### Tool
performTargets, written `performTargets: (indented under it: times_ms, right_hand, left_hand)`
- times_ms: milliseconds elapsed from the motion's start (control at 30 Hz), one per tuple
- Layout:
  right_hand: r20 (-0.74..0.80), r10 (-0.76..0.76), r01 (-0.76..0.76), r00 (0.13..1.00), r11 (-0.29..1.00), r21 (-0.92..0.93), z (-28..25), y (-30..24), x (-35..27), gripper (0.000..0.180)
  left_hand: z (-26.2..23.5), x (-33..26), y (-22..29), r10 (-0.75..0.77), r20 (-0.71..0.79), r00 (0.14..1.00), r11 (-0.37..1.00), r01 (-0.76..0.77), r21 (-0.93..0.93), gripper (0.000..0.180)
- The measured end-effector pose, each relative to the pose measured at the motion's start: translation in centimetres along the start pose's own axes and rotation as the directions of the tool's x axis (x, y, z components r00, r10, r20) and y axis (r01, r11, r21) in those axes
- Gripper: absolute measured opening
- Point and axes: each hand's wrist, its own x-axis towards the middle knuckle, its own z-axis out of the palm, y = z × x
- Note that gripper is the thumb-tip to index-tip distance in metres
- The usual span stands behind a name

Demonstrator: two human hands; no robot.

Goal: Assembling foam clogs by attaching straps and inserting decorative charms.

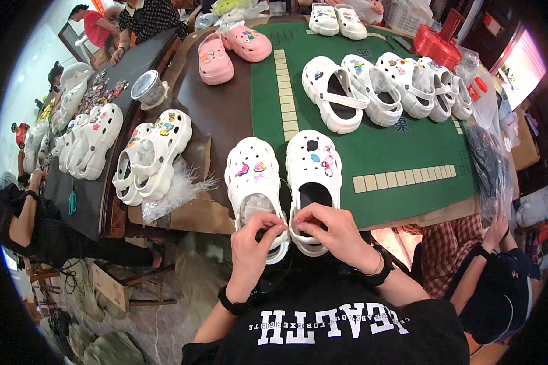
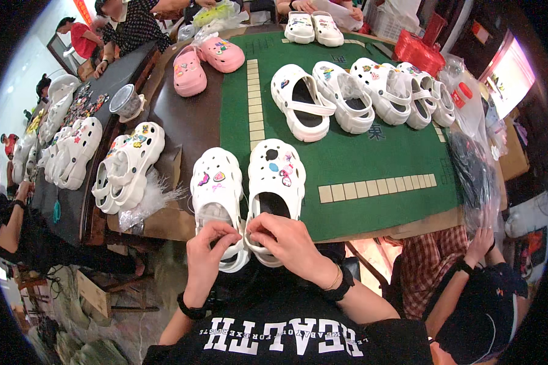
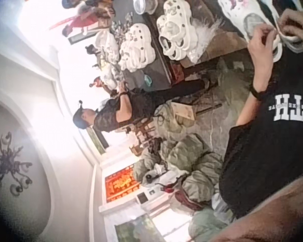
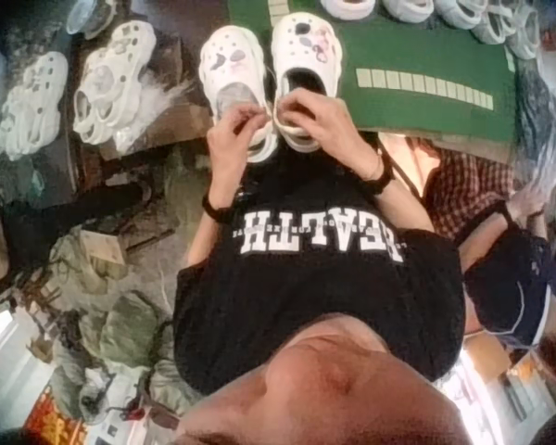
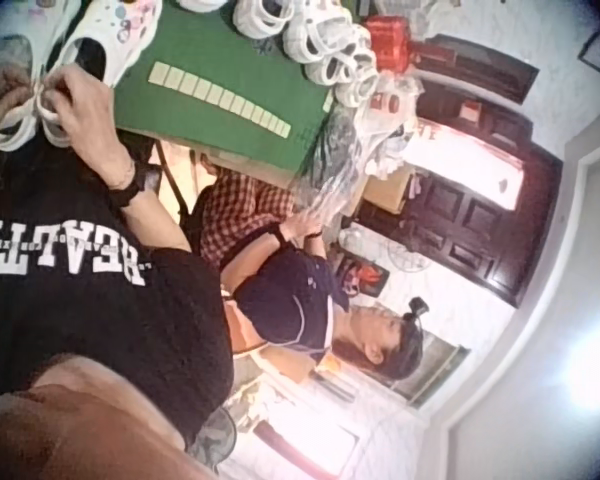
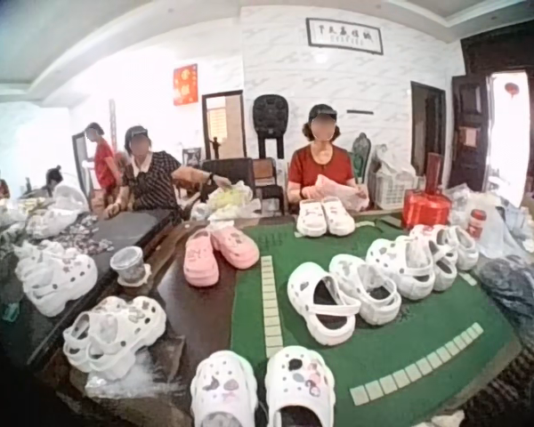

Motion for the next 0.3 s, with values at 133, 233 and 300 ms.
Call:
performTargets:
  times_ms: [133, 233, 300]
  right_hand:
    - [-0.025, -0.144, 0.142, 0.989, 0.988, -0.064, 0.3, 1.0, 0.2, 0.013]
    - [-0.050, -0.196, 0.189, 0.979, 0.975, -0.117, 0.4, 1.0, 0.2, 0.014]
    - [-0.066, -0.210, 0.198, 0.975, 0.968, -0.157, 0.7, 1.0, 0.2, 0.016]
  left_hand:
    - [0.3, 0.1, 0.5, 0.002, -0.006, 1.000, 0.999, -0.002, 0.044, 0.008]
    - [0.5, 0.1, 0.3, 0.015, -0.016, 1.000, 0.999, -0.015, 0.045, 0.008]
    - [0.5, 0.0, -0.5, 0.034, -0.017, 0.999, 0.994, -0.032, 0.105, 0.011]
